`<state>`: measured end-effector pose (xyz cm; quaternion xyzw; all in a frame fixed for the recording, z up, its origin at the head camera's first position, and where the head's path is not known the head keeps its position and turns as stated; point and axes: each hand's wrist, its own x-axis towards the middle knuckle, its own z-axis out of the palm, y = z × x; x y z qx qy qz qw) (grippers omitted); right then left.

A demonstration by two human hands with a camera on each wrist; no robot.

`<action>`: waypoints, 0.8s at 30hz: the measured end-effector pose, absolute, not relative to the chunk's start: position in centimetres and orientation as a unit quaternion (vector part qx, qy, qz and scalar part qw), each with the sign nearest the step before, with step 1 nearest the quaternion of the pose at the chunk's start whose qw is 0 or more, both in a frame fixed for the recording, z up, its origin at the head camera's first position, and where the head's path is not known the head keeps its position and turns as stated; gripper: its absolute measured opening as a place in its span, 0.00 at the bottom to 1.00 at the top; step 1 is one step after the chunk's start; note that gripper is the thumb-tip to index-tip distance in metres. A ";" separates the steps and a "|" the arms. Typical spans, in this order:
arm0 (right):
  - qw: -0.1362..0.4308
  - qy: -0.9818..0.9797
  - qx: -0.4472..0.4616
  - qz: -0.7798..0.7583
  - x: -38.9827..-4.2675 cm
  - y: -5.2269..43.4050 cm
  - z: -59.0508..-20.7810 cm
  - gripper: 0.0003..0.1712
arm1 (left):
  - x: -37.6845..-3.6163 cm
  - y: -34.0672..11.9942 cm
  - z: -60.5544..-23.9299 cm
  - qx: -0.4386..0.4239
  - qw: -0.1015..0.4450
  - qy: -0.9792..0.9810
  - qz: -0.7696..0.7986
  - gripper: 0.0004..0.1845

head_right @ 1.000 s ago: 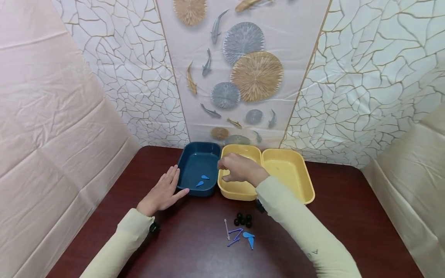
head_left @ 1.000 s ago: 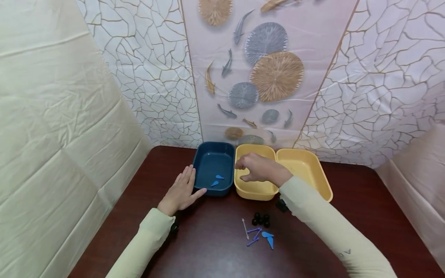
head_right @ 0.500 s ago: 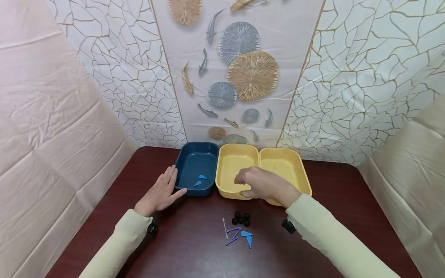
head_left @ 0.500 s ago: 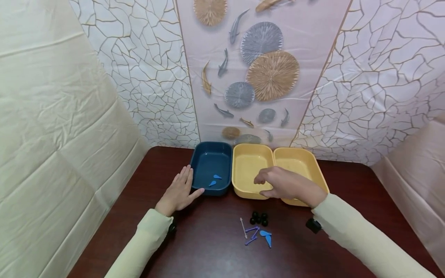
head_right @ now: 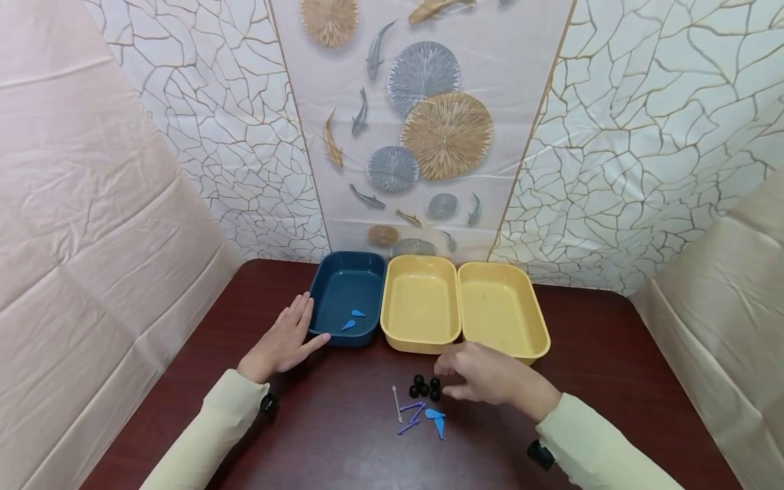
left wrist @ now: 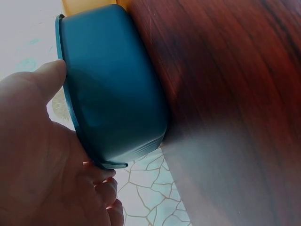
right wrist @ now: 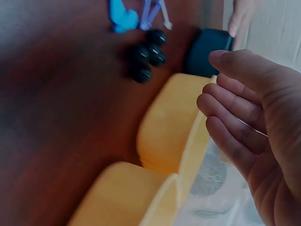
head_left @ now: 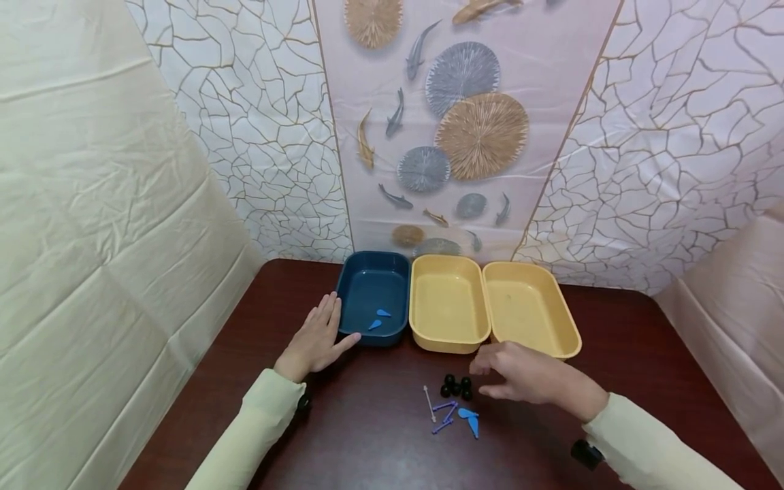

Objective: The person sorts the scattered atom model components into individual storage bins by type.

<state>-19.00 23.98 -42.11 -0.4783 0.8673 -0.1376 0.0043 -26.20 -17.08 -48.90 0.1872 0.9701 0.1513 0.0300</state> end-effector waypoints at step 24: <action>0.050 0.866 -0.458 -0.195 -17.3 23.7 -48.8 0.07 | -26.2 -17.2 -48.9 0.188 0.020 0.970 0.154 0.51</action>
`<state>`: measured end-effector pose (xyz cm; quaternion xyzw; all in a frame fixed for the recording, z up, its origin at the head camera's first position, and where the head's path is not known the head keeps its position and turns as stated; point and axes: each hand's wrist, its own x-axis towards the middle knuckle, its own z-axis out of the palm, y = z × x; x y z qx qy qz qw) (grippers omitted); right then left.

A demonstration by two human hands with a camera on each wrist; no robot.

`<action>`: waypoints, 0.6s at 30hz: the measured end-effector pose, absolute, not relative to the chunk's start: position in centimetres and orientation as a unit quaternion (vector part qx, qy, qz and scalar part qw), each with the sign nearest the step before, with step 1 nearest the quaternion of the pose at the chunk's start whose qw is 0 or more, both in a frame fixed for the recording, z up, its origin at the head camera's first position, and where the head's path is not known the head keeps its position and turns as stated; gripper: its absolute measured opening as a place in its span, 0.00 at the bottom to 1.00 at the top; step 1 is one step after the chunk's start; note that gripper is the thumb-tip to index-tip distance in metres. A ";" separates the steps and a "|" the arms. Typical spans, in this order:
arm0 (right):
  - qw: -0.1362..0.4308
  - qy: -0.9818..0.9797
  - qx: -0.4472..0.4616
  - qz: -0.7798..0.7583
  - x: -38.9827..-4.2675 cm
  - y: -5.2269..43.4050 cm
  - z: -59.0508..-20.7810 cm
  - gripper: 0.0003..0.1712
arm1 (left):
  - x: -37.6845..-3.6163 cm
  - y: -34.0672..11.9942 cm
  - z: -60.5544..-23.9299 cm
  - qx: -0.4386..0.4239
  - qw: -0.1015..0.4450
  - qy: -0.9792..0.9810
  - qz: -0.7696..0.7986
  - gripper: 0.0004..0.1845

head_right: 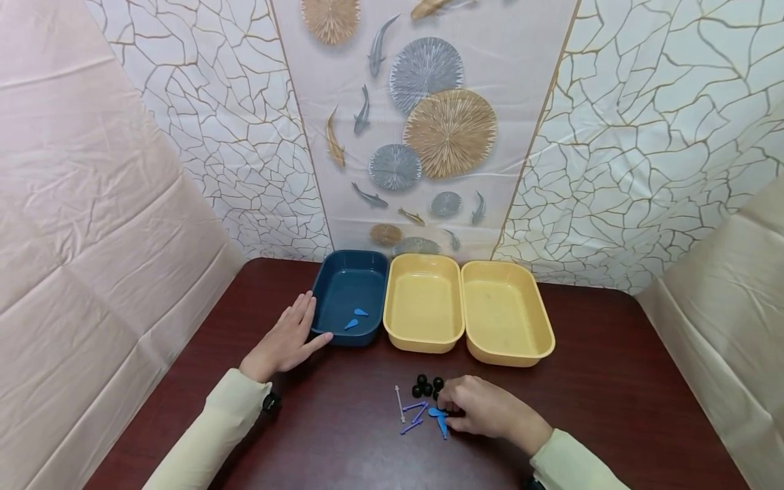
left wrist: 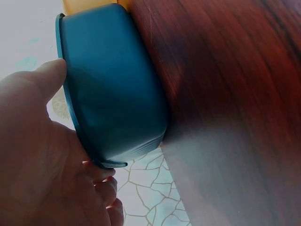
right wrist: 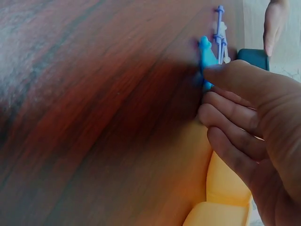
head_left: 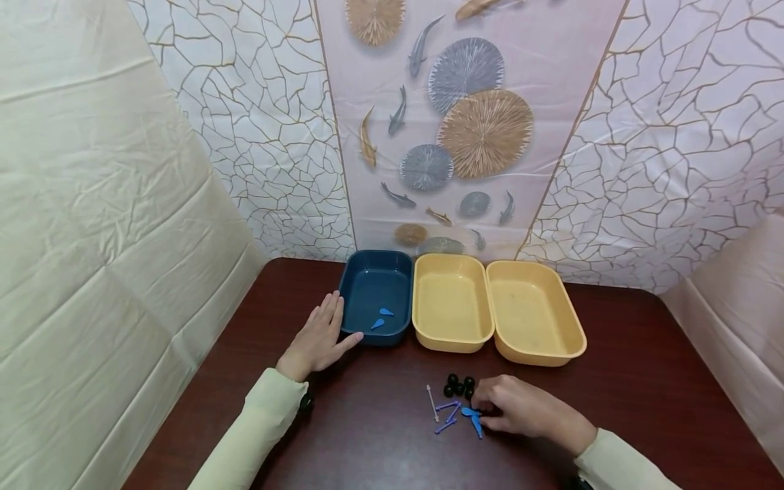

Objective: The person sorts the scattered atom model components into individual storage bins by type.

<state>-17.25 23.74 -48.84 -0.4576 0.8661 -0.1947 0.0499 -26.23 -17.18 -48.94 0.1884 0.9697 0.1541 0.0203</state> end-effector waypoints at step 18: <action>0.042 0.866 -0.448 -0.217 -16.9 23.6 -49.6 0.12 | -26.0 -17.0 -48.9 0.185 0.028 0.970 0.155 0.51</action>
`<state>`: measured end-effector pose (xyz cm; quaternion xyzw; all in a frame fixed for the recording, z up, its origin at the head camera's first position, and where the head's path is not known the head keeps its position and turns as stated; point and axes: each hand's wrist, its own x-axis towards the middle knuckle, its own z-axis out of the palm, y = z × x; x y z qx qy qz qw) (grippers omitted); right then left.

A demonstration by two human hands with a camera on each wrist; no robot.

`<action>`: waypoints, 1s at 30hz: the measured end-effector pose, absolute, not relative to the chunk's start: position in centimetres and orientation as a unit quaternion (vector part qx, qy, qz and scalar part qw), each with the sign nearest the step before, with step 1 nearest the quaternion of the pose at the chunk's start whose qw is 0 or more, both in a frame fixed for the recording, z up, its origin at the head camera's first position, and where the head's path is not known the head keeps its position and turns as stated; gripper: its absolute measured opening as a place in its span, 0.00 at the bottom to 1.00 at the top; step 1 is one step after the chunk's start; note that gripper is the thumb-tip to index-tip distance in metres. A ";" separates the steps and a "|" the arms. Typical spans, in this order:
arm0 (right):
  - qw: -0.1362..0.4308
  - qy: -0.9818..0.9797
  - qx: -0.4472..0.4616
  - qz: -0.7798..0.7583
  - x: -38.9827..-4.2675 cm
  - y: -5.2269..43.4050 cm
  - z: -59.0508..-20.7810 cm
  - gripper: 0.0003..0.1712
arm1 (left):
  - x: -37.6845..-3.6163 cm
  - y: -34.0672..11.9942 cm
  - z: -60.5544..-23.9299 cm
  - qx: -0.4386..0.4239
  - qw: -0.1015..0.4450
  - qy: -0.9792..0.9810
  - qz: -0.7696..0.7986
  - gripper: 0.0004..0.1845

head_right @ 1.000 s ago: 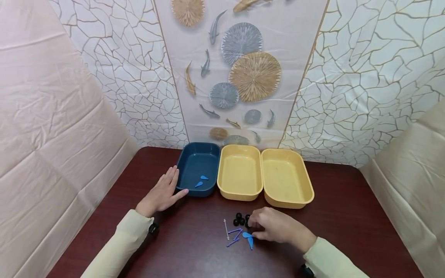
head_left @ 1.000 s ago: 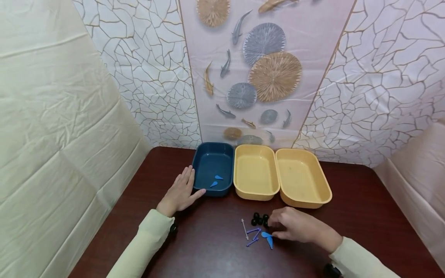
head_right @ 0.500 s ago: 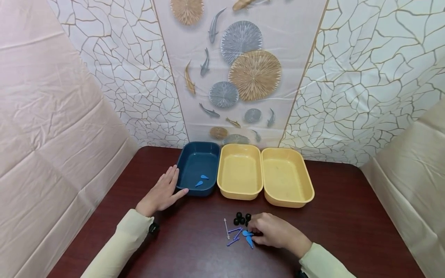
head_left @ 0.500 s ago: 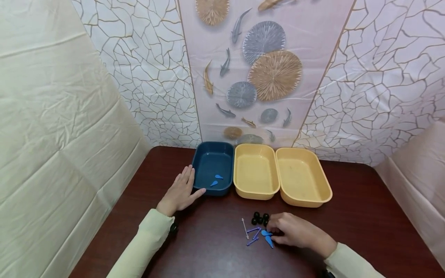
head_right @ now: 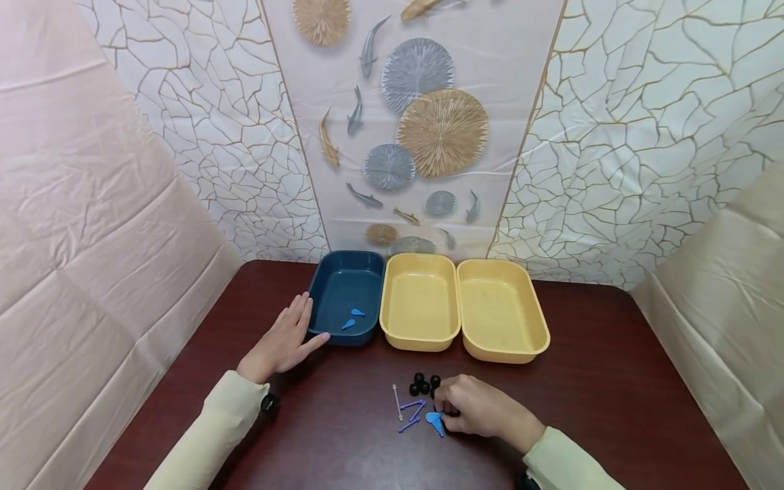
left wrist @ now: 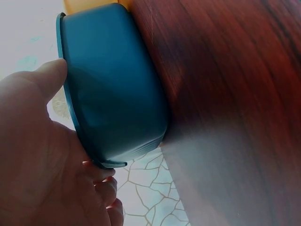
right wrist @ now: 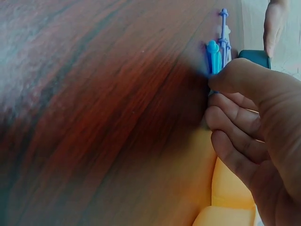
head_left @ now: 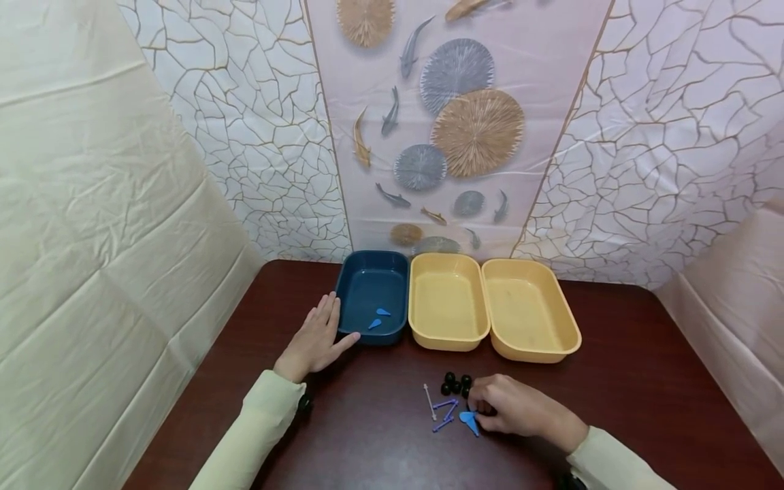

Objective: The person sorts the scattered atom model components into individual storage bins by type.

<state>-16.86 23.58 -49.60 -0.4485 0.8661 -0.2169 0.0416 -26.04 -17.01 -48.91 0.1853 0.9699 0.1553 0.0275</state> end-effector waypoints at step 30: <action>0.016 0.877 -0.440 -0.192 -20.1 22.5 -45.9 0.10 | -25.7 -17.0 -48.8 0.192 0.025 0.967 0.166 0.52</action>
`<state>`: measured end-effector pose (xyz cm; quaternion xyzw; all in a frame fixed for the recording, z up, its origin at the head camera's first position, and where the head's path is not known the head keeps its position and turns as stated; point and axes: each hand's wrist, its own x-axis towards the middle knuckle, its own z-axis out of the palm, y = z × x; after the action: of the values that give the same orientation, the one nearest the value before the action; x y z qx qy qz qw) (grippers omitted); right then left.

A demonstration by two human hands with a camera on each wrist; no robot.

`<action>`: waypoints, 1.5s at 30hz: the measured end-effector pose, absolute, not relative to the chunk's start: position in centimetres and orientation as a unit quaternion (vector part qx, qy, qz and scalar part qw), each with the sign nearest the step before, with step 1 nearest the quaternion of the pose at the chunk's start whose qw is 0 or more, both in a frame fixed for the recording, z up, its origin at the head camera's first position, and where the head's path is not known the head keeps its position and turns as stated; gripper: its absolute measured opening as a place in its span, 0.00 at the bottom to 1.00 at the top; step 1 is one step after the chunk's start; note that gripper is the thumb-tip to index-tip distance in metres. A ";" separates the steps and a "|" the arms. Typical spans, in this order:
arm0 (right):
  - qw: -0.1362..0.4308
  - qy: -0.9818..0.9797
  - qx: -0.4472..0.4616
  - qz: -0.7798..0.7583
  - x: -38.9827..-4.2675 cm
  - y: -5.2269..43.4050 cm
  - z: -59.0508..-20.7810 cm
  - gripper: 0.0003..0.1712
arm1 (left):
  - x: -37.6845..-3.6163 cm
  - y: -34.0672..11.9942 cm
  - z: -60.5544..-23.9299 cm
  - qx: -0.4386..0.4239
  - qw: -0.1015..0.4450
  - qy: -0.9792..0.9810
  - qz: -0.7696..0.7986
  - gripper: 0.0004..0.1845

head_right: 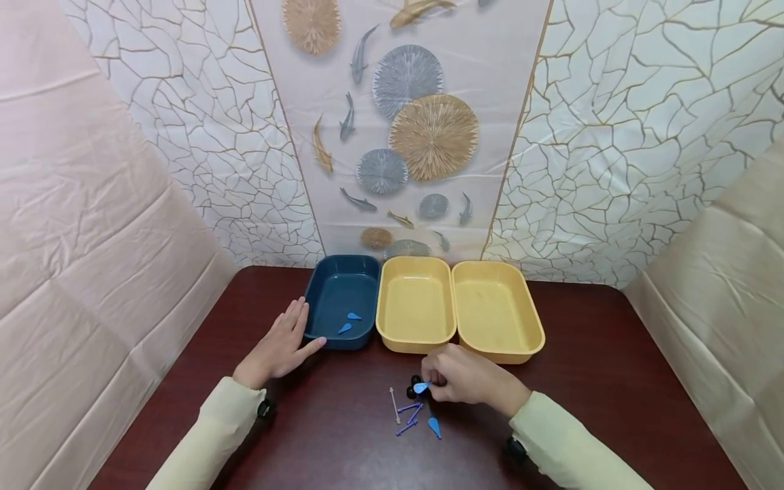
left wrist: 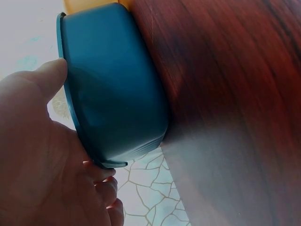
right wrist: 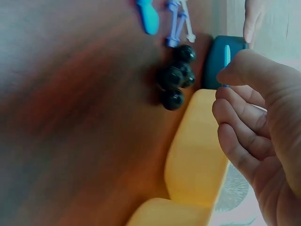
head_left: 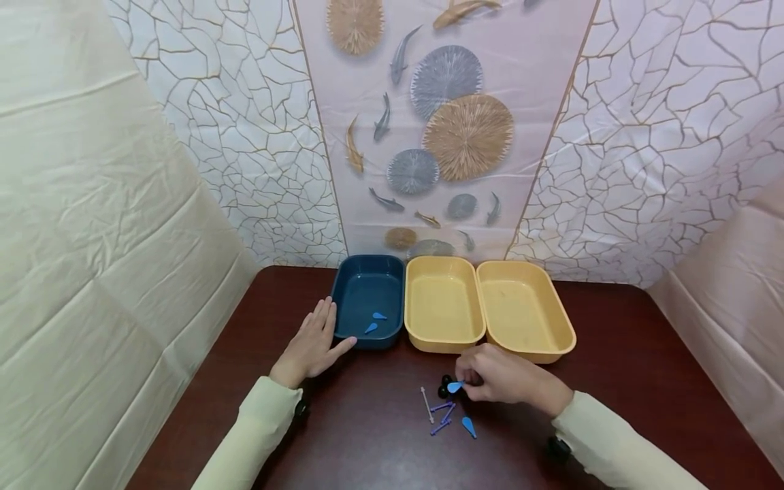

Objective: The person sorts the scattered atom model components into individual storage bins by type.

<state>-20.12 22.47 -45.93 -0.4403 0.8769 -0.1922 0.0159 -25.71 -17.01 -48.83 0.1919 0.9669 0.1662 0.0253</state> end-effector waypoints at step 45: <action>0.000 0.895 -0.423 -0.142 -33.1 10.6 -39.9 0.02 | -25.9 -16.9 -49.2 0.187 0.034 0.968 0.161 0.52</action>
<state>-33.13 10.64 -39.91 -0.4230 0.8949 -0.1419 -0.0001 -25.94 -16.94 -49.15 0.1875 0.9684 0.1610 0.0338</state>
